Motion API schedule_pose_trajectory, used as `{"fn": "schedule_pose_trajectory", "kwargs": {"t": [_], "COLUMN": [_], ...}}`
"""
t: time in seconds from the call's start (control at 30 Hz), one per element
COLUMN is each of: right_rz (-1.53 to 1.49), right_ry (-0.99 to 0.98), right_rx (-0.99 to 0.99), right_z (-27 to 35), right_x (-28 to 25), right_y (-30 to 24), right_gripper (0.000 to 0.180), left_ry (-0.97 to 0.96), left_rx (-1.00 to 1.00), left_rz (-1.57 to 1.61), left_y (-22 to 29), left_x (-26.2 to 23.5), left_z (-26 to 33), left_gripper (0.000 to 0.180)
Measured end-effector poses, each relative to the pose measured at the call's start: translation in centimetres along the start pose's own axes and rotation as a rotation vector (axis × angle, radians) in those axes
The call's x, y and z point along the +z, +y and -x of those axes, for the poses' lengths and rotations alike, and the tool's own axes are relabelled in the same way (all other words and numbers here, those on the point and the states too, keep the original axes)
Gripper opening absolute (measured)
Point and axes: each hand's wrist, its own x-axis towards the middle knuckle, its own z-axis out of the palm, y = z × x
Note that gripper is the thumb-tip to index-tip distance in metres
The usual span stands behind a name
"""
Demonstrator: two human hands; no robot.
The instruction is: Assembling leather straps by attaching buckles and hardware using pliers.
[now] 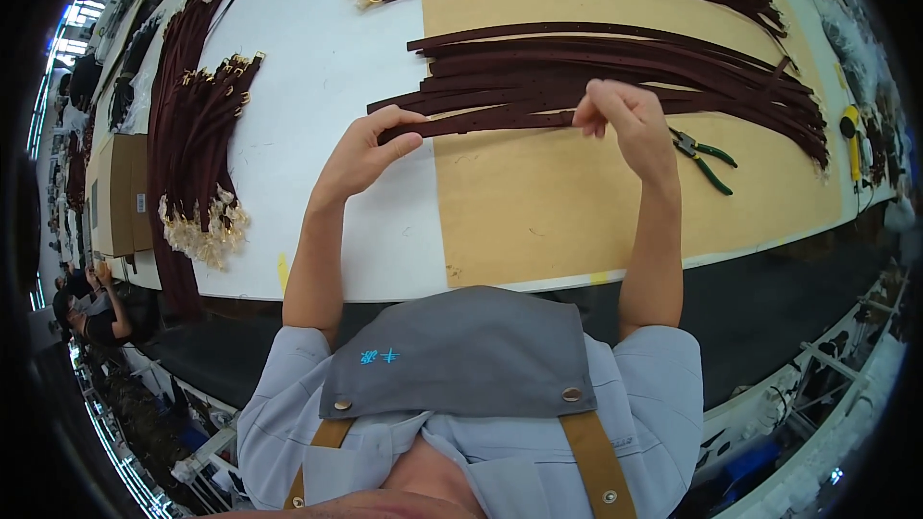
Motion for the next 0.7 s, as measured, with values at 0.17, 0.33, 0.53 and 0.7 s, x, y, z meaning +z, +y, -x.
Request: {"fn": "schedule_pose_trajectory", "kwargs": {"t": [0.17, 0.33, 0.53, 0.7], "right_rz": [-0.466, -1.008, -0.908, -0.774], "right_ry": [-0.002, 0.456, 0.789, 0.86], "right_rx": [0.335, -0.027, -0.252, -0.218], "right_z": [4.4, 2.0, 4.8, 6.6], "right_x": [4.8, -1.4, -20.0, -26.8], "right_y": [2.7, 3.2, 3.4, 1.4], "right_gripper": [0.033, 0.027, 0.015, 0.022], "left_ry": [-0.148, -0.26, 0.078, 0.266], "left_rx": [-0.08, -0.111, -0.22, -0.317], "left_rz": [0.158, 0.256, -0.056, -0.003], "left_y": [2.6, 2.5, -0.2, -1.5], "left_x": [0.0, -4.4, -14.0, -18.7], "left_z": [0.5, 4.8, 9.6, 13.2], "left_gripper": [0.022, 0.018, 0.013, 0.009]}}
